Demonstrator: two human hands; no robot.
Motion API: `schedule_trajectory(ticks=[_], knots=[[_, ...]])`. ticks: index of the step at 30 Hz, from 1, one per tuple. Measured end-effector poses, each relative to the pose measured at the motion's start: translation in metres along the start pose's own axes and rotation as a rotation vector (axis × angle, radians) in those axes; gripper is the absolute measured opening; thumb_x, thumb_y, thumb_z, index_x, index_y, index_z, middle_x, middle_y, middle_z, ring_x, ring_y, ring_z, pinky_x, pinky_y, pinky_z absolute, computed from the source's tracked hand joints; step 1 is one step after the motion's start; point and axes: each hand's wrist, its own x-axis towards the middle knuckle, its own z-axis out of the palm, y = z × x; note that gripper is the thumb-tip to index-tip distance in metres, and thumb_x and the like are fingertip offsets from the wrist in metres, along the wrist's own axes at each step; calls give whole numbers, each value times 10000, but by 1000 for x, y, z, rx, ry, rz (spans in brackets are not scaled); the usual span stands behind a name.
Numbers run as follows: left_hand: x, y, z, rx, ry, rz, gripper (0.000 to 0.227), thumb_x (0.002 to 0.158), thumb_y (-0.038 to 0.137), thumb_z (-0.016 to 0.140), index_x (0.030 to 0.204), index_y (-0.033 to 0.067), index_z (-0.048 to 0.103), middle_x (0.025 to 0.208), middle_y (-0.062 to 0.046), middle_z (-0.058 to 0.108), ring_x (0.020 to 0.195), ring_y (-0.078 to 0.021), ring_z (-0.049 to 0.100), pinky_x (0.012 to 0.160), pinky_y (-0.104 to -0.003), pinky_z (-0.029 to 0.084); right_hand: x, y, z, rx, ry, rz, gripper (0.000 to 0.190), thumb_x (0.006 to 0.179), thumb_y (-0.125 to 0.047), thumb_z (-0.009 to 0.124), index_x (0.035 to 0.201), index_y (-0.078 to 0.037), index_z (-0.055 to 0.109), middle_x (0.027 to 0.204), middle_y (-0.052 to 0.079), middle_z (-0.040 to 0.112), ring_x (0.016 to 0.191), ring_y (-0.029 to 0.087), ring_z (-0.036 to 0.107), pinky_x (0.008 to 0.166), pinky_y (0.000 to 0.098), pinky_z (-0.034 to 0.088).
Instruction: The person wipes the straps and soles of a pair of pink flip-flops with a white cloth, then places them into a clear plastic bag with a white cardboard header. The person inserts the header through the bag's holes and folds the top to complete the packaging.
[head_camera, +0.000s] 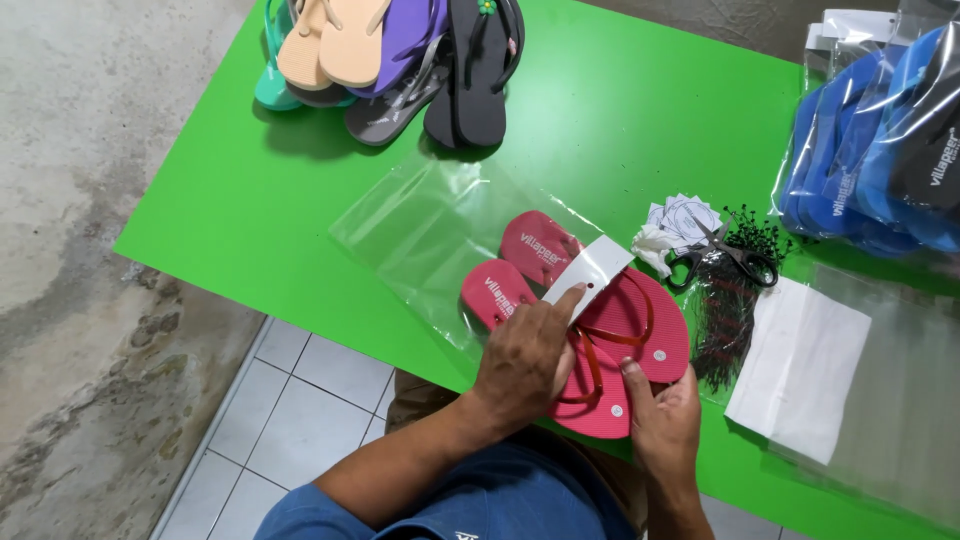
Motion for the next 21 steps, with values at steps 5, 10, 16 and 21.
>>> schedule_trajectory(ticks=[5,10,16,21], knots=[[-36,-19,-12,67,-36,-28,748,892,97,732,1527,-4,350,992,-135,647,744,-234,560,642,-376,520,1,2,-2,127,31,-16,406,957,-59,621,1342,-14,500,1190,223,706,1017,322,714,838,443,636],[-54,-8,-13,-60,-58,69,664,931,25,668,1516,-51,362,886,-142,652,638,-224,575,563,-359,535,4,13,8,107,41,-99,516,955,-105,620,1422,11,433,1212,245,687,1059,350,710,861,447,644],[-9,8,-28,-6,47,18,700,871,317,667,1456,-12,468,880,-123,614,699,-274,553,622,-416,489,1,12,11,71,13,-190,490,1024,-231,535,1469,-40,457,1201,190,710,956,275,725,776,374,632],[24,-5,-9,213,-49,66,877,762,212,702,1558,28,382,808,-56,544,628,-253,508,533,-422,406,7,28,6,-10,42,-269,432,1024,-237,570,1393,-29,484,1199,168,706,967,227,704,750,320,614]])
